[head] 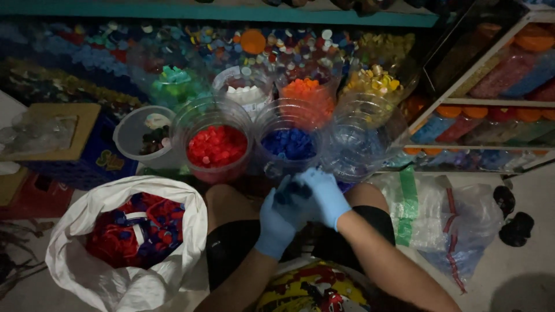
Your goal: The person sits on the floor and sorts red and blue plastic bottle caps from a white sack into clear plastic containers. They pick up caps, separate them by color, and place them into the corresponding containers.
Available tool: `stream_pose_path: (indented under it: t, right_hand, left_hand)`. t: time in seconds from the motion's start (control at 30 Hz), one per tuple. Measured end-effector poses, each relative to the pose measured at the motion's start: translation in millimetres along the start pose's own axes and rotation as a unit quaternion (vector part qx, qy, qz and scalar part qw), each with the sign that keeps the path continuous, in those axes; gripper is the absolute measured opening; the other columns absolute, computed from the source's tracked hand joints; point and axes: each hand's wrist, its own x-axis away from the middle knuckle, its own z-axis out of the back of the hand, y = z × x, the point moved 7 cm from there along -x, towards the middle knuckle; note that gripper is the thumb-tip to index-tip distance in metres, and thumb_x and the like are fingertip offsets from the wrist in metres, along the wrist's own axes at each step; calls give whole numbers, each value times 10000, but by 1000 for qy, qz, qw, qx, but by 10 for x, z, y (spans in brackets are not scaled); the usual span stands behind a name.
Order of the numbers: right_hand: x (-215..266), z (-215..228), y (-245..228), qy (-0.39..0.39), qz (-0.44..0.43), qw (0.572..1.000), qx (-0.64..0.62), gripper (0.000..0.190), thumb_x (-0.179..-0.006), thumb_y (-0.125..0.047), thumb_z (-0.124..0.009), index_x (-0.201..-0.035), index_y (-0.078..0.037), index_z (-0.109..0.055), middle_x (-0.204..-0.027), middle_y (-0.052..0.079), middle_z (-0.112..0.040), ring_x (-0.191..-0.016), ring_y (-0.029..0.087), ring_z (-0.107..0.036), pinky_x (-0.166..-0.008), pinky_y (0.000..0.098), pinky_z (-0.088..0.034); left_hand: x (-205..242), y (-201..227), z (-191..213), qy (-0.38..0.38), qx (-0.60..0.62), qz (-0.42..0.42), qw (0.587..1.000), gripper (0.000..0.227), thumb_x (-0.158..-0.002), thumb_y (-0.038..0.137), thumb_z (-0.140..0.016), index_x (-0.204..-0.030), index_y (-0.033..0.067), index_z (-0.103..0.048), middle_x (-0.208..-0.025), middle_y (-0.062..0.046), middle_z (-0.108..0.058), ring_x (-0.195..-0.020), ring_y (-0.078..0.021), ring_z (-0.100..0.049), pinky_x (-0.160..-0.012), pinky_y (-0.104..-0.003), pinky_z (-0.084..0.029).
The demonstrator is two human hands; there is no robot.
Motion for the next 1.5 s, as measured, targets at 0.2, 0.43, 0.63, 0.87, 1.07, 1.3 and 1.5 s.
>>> stream_pose_path:
  t: [0.2, 0.43, 0.63, 0.87, 1.07, 1.3, 1.5]
  right_hand:
    - [-785, 619, 150, 67, -71, 995, 1, 317, -796, -389, -778, -1060, -249, -671, -1033, 12, -687, -1041, 307, -651, -864, 475, -480]
    - [-1644, 26, 998, 72, -126, 989, 10, 333, -782, -427, -778, -1055, -255, -693, -1087, 15, -702, -1073, 310, -674, -900, 490, -492]
    - [-1722, -121, 1207, 17, -185, 982, 42, 369, -802, -490, -739, -1106, -283, -699, -1172, 21, -700, -1154, 298, -662, -962, 500, -481]
    - [-1487, 148, 878, 76, -146, 986, 36, 422, -825, -492, -752, -1166, -246, -711, -1163, 44, -707, -1126, 301, -676, -947, 485, -499]
    - [-841, 327, -364, 37, 69, 993, -91, 425, -805, -419, -747, -1161, -197, -678, -1123, 116, -692, -1133, 382, -629, -937, 512, -468]
    - [-188, 509, -1185, -5, 194, 979, -61, 269, -830, -359, -722, -991, -143, -714, -984, 109, -712, -922, 392, -651, -811, 460, -522]
    - [46, 242, -1060, -9, 108, 993, -46, 405, -866, -328, -729, -1240, -174, -721, -1158, 172, -682, -1042, 489, -604, -898, 585, -464]
  left_hand:
    - [265, 21, -302, -56, -100, -70, 991, 528, -1067, 295, -437, -1520, 24, -460, -1522, -208, -526, -1364, -382, -520, -1219, -563, -360]
    - [401, 64, -330, -59, -117, -86, 988, 551, -1069, 334, -419, -1535, 45, -459, -1577, -219, -473, -1431, -404, -465, -1238, -580, -296]
    - [406, 109, -263, -69, -151, -92, 982, 541, -1082, 335, -414, -1545, 59, -454, -1592, -189, -466, -1432, -374, -460, -1256, -543, -270]
    - [395, 99, -301, -67, -142, -88, 984, 543, -1090, 340, -384, -1541, 46, -456, -1608, -209, -436, -1460, -387, -437, -1254, -531, -284]
    - [242, 103, -180, -70, -123, -68, 988, 351, -1086, 313, -450, -1295, 74, -597, -1279, -128, -601, -1147, -276, -539, -1078, -429, -383]
    - [218, 75, -139, -137, -123, -59, 981, 343, -1097, 314, -396, -1217, 76, -612, -1169, -95, -625, -1017, -214, -570, -981, -360, -439]
    - [320, 28, -232, -153, -131, -33, 979, 450, -1089, 354, -334, -1361, 68, -551, -1345, -116, -574, -1157, -225, -546, -1068, -372, -402]
